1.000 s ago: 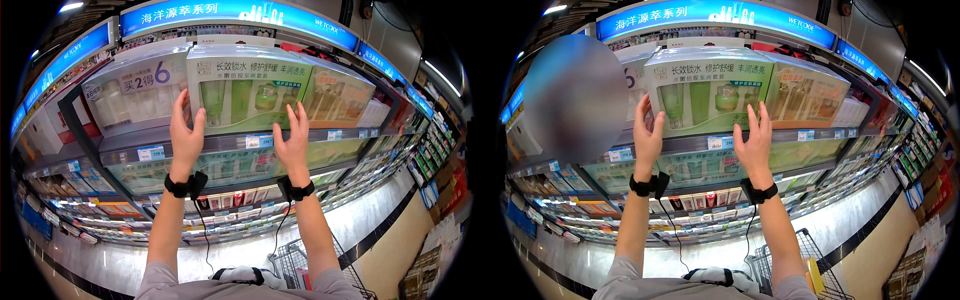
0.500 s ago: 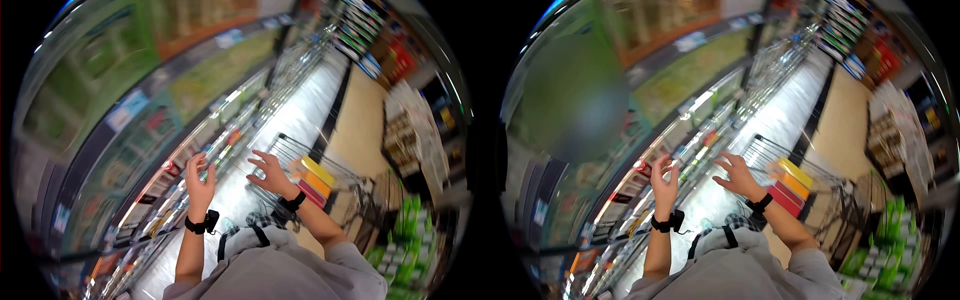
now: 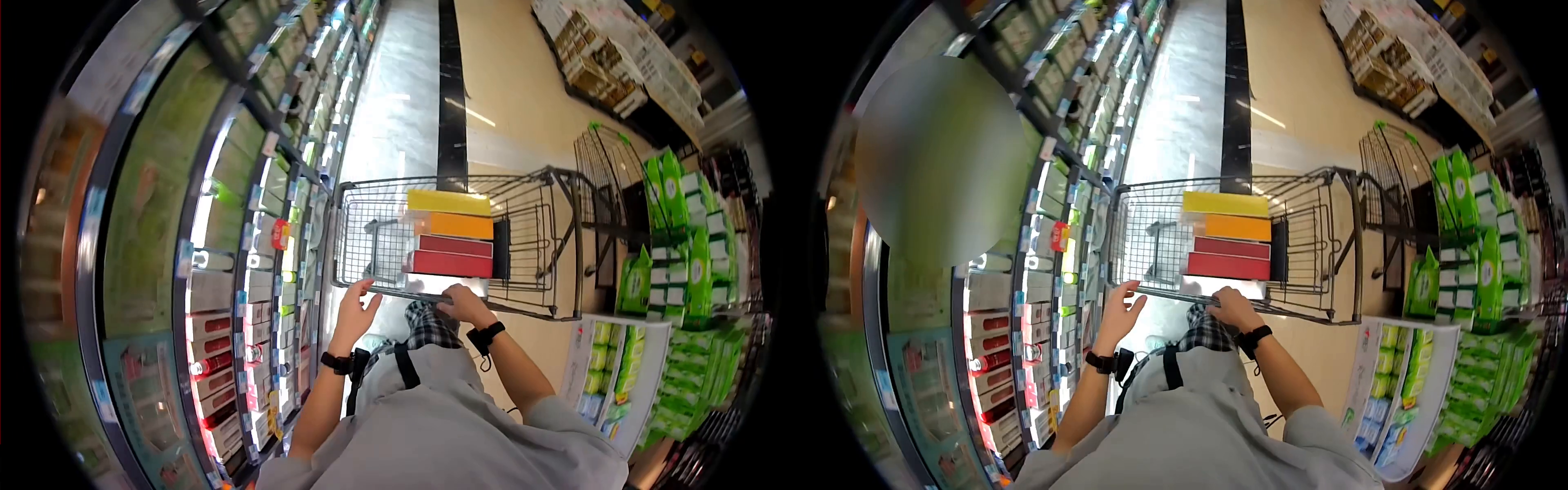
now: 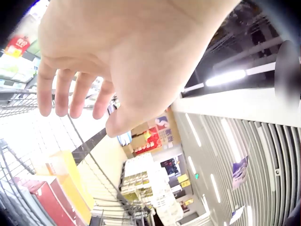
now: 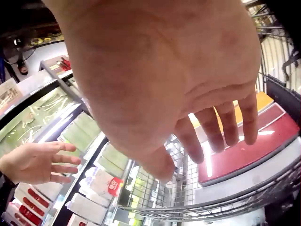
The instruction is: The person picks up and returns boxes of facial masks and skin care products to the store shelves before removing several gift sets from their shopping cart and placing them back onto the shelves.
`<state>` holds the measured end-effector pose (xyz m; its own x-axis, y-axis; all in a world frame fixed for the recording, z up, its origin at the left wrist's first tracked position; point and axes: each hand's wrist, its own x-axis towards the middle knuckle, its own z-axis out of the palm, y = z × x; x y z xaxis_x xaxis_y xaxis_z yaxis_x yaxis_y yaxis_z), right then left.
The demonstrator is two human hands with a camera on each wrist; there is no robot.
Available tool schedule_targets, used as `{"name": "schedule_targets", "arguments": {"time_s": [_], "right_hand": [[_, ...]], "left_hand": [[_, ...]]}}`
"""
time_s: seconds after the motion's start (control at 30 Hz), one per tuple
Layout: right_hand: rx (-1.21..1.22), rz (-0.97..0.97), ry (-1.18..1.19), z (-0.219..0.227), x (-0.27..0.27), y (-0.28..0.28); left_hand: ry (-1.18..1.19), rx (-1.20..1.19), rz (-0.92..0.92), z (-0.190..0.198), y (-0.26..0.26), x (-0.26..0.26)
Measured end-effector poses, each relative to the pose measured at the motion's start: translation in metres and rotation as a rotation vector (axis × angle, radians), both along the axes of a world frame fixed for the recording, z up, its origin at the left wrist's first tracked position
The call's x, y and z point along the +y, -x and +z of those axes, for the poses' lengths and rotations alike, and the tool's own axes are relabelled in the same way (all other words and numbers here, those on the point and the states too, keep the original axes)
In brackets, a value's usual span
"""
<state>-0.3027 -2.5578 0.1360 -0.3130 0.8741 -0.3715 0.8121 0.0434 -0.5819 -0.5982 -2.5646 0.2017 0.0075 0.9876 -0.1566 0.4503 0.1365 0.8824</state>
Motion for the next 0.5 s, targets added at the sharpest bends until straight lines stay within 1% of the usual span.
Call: {"name": "schedule_targets", "arguments": {"time_s": [0.07,0.1,0.13,0.17,0.2,0.23,0.27,0.33,0.37,0.4,0.47,0.5], "right_hand": [[-0.043,-0.155,0.148,0.004,0.006,-0.015],[-0.060,-0.178,0.139,-0.016,0.008,-0.028],[-0.080,-0.202,0.131,-0.034,0.009,-0.040],[-0.066,-0.268,0.202,-0.051,0.012,-0.053],[-0.088,-0.325,0.200,-0.065,0.015,-0.065],[-0.101,-0.367,0.194,-0.083,0.019,-0.077],[-0.118,-0.406,0.192,-0.099,0.020,-0.089],[-0.032,-0.584,0.225,-0.125,0.022,-0.110],[-0.024,-0.619,0.293,-0.141,0.024,-0.120],[-0.014,-0.654,0.362,-0.164,0.024,-0.128],[-0.012,-0.655,0.469,-0.194,0.019,-0.140],[0.000,-0.713,0.347,-0.187,0.018,-0.137]], "left_hand": [[0.037,0.062,-0.108,-0.026,-0.016,0.013],[0.098,0.093,-0.148,-0.026,-0.027,0.020],[0.113,0.162,-0.208,-0.043,-0.033,0.027],[0.136,0.179,-0.252,-0.060,-0.039,0.033],[0.160,0.192,-0.296,-0.076,-0.045,0.038],[0.209,0.209,-0.306,-0.092,-0.051,0.043],[0.266,0.277,-0.335,-0.109,-0.057,0.048],[0.354,0.380,-0.381,-0.139,-0.066,0.059],[0.429,0.405,-0.364,-0.151,-0.071,0.064],[0.470,0.412,-0.341,-0.174,-0.071,0.065],[0.554,0.429,-0.304,-0.196,-0.075,0.070],[0.610,0.441,-0.284,-0.205,-0.076,0.073]]}}
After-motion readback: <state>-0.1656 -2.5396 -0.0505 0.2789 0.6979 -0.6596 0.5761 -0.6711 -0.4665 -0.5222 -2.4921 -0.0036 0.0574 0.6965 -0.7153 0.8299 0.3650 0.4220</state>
